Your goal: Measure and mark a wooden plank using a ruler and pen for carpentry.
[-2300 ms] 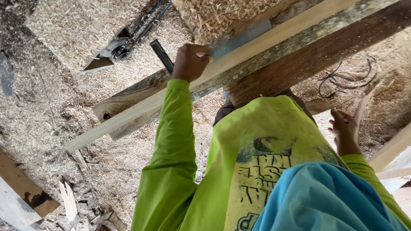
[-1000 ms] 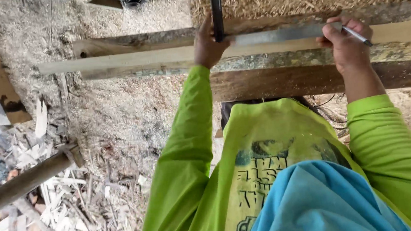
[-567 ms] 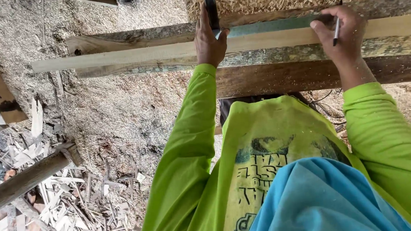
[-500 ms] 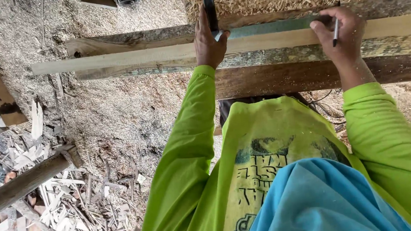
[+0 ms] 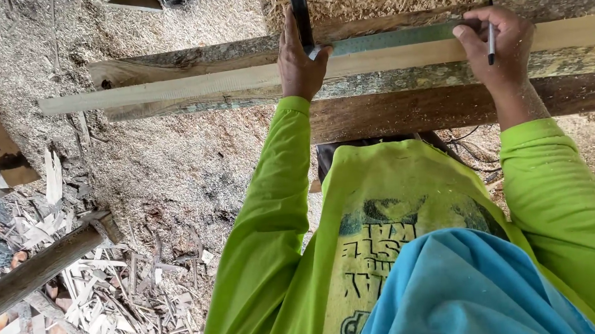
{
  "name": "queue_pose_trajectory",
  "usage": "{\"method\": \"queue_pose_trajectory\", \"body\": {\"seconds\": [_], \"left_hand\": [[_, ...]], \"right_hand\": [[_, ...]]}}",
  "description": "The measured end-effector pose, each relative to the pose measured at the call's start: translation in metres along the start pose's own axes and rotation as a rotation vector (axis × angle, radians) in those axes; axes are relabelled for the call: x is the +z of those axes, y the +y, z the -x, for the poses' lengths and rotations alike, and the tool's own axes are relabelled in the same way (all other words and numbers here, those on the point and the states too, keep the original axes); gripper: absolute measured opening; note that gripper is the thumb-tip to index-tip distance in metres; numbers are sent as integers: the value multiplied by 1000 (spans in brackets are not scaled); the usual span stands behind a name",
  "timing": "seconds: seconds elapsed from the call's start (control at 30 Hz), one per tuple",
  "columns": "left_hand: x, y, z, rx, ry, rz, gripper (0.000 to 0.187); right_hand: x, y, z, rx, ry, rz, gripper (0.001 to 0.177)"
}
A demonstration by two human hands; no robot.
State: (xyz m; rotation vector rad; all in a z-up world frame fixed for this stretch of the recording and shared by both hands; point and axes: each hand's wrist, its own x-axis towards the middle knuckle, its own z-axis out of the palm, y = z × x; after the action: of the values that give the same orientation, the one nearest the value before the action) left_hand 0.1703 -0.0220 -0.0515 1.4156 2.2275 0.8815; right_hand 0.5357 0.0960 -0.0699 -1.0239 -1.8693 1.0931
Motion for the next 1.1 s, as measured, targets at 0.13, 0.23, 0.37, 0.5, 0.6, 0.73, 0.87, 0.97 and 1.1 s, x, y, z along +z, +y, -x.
{"method": "queue_pose_trajectory", "body": {"seconds": [0.13,0.23,0.37,0.5,0.6,0.73,0.87,0.97,1.1], "left_hand": [[-3,4,3,17,1,17,116],[-5,6,4,-20,-29,10,114],[-6,7,5,51,7,19,114],[-6,9,5,68,21,15,113],[-6,9,5,44,11,11,112],[-6,10,5,30,17,10,113],[-8,11,1,45,26,-24,112],[-9,15,1,-45,-29,-5,111],[-9,13,0,-32,-16,-33,110]], "right_hand": [[-2,-2,1,45,-10,-24,13],[-2,0,0,10,-12,-18,14],[-2,-2,0,43,-17,1,15],[-1,-2,-1,49,-13,-17,17],[-1,3,1,60,-14,-12,17],[-1,-10,-1,23,-23,-19,19],[-8,-28,-2,271,170,-193,37],[-26,0,22,336,347,-281,53],[-35,6,34,209,272,-244,34]]}}
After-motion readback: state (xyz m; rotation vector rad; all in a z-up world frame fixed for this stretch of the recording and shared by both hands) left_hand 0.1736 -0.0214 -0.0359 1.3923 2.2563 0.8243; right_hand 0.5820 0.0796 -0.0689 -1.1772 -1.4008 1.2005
